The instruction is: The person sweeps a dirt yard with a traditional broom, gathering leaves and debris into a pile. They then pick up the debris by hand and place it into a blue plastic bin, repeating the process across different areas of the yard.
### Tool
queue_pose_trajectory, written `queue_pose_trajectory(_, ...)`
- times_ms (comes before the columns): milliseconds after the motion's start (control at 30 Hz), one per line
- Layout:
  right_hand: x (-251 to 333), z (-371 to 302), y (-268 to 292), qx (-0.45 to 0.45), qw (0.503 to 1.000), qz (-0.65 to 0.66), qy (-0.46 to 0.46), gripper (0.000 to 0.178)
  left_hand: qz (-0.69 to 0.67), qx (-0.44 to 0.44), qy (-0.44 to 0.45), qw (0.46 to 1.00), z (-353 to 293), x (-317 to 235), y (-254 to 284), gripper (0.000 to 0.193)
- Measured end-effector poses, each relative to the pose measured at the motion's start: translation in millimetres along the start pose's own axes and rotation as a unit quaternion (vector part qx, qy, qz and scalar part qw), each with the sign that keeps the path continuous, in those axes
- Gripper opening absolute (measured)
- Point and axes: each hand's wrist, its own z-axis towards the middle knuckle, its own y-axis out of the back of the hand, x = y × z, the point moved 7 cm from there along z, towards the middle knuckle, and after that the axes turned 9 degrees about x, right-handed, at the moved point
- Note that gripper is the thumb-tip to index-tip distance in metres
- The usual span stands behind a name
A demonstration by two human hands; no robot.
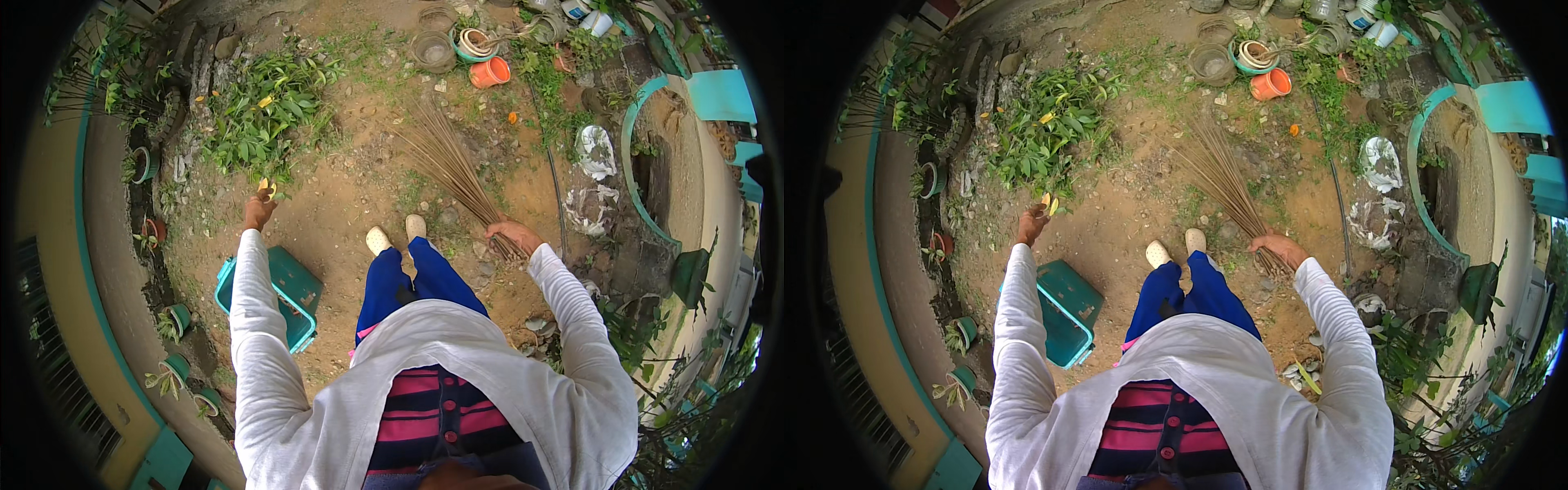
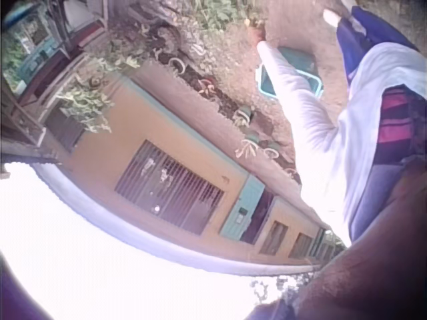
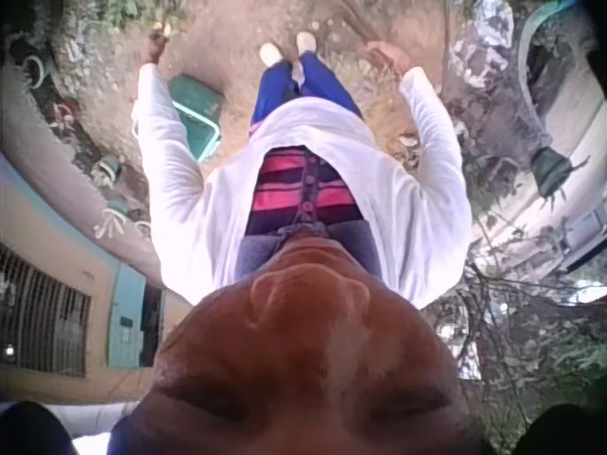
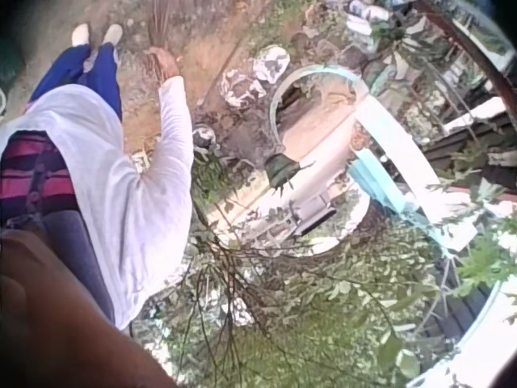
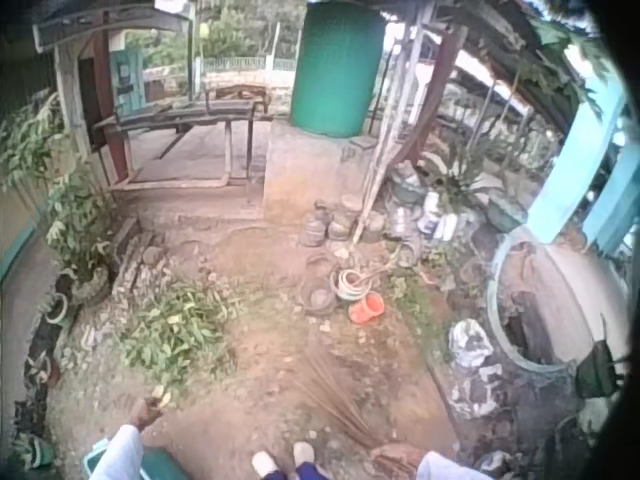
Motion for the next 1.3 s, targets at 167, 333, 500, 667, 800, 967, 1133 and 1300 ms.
queue_pose_trajectory(167,-25.8,-83.3,67.3,-0.046,0.991,-0.121,0.044,0.090,-0.020,0.098,-0.025,0.995,37.0,-91.2,-60.0,0.022)
queue_pose_trajectory(333,-1.0,-133.0,130.7,-0.272,0.918,-0.287,0.027,0.092,0.078,0.064,-0.056,0.993,27.1,-128.7,-81.3,0.026)
queue_pose_trajectory(500,1.5,-31.3,226.6,-0.348,0.899,-0.258,-0.062,0.083,0.075,0.116,-0.054,0.989,12.0,-95.7,-92.9,0.034)
queue_pose_trajectory(667,23.3,78.6,242.1,-0.277,0.843,-0.445,-0.119,0.060,0.085,0.116,-0.028,0.989,2.9,-104.2,-83.6,0.034)
queue_pose_trajectory(800,64.3,52.6,164.4,-0.234,0.866,-0.442,0.009,0.079,0.027,0.109,-0.026,0.993,0.0,-54.8,-78.1,0.032)
queue_pose_trajectory(967,34.1,-64.2,182.7,-0.129,0.928,-0.336,0.096,0.095,0.030,0.111,-0.005,0.993,10.1,-75.4,-100.4,0.031)
queue_pose_trajectory(1133,41.7,-108.2,212.1,-0.188,0.915,-0.355,0.042,0.094,0.048,0.126,0.016,0.991,2.5,-116.4,-117.6,0.033)
queue_pose_trajectory(1300,85.0,-18.4,237.9,-0.274,0.843,-0.460,-0.044,0.076,-0.029,0.102,0.004,0.994,-8.6,-120.1,-119.4,0.030)
